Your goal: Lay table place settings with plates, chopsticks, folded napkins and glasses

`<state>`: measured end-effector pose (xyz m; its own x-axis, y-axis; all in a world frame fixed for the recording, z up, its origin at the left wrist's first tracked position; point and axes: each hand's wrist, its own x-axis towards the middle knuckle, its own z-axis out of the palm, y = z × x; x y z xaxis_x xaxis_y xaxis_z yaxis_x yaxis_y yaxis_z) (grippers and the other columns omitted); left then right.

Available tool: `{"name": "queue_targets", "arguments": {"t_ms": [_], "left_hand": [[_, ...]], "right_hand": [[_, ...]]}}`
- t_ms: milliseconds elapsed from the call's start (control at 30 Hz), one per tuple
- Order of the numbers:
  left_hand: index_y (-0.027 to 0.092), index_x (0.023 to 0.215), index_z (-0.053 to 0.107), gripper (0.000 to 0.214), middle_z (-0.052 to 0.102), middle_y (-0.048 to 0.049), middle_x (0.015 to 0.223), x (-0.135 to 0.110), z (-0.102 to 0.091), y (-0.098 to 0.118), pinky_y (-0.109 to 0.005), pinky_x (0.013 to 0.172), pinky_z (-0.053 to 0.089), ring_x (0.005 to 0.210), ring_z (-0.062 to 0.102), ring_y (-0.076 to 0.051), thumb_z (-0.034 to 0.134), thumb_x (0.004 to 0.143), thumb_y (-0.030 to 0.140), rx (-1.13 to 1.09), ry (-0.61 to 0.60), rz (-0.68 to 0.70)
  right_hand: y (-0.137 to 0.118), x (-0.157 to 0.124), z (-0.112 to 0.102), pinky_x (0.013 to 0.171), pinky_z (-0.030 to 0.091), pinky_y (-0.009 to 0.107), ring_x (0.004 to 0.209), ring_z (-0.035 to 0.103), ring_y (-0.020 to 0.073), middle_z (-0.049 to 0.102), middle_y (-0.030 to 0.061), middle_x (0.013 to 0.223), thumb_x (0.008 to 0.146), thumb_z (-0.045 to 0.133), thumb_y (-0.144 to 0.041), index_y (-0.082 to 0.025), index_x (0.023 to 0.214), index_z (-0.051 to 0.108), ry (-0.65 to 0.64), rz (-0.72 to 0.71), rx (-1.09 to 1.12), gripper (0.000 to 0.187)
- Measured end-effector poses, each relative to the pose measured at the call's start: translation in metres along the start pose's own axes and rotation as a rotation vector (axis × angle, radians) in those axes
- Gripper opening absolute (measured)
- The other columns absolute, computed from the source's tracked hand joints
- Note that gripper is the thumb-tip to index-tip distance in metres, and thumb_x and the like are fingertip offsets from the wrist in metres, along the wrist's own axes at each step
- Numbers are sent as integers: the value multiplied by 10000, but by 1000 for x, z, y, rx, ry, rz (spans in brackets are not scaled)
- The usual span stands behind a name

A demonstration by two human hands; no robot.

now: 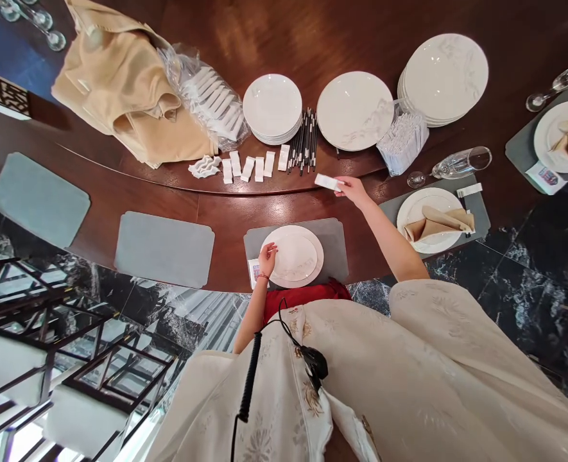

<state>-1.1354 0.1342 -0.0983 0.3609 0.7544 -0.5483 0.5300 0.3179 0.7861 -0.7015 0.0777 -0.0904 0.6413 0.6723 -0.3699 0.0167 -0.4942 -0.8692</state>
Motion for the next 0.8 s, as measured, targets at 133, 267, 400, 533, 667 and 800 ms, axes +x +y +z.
{"name": "queue_targets", "arguments": {"t_ms": [133, 267, 400, 533, 667, 800], "left_hand": [[163, 1198, 685, 277, 770, -136, 1148, -7, 6, -2, -412, 1018, 612, 1077, 761, -223, 561, 961, 236, 35, -58, -2], [160, 1215, 685, 288, 771, -137, 1127, -14, 10, -8, -418, 995, 614, 1034, 773, -224, 574, 970, 264, 70, -99, -21], [145, 1216, 691, 300, 772, -154, 1128, -19, 10, -14, -414, 982, 611, 1008, 778, -231, 591, 960, 265, 131, -148, -28], [166, 1215, 701, 303, 781, -126, 1076, -24, 7, -19, -407, 956, 615, 983, 770, -227, 611, 949, 281, 195, -198, -6], [181, 1223, 707, 319, 778, -114, 1073, -28, 3, -25, -397, 956, 609, 990, 752, -219, 626, 942, 308, 226, -216, 17], [175, 1214, 705, 328, 771, -108, 1035, -30, 0, -31, -399, 961, 600, 969, 749, -214, 639, 931, 327, 216, -201, 19]], "right_hand": [[59, -88, -12, 874, 689, 500, 875, 768, 261, 768, 102, 911, 840, 809, -389, -178, 979, 728, 121, 209, 84, 265], [87, -134, -10, 882, 662, 542, 853, 771, 302, 778, 105, 843, 794, 813, -431, -194, 793, 718, 132, 263, 8, 256], [82, -131, 9, 955, 608, 468, 912, 755, 283, 805, 99, 921, 833, 758, -367, -180, 809, 788, -96, 84, -349, 190], [69, -120, 36, 1053, 549, 425, 1103, 717, 276, 780, 102, 1200, 884, 681, -218, -189, 1089, 817, -256, -91, -576, 248], [77, -139, 45, 1111, 505, 456, 1288, 614, 322, 634, 170, 1442, 879, 761, -268, -164, 1425, 650, -192, -132, -722, 567], [97, -165, 35, 1051, 529, 491, 1270, 585, 364, 613, 196, 1393, 804, 860, -310, -151, 1382, 624, -132, -6, -871, 644]]}}
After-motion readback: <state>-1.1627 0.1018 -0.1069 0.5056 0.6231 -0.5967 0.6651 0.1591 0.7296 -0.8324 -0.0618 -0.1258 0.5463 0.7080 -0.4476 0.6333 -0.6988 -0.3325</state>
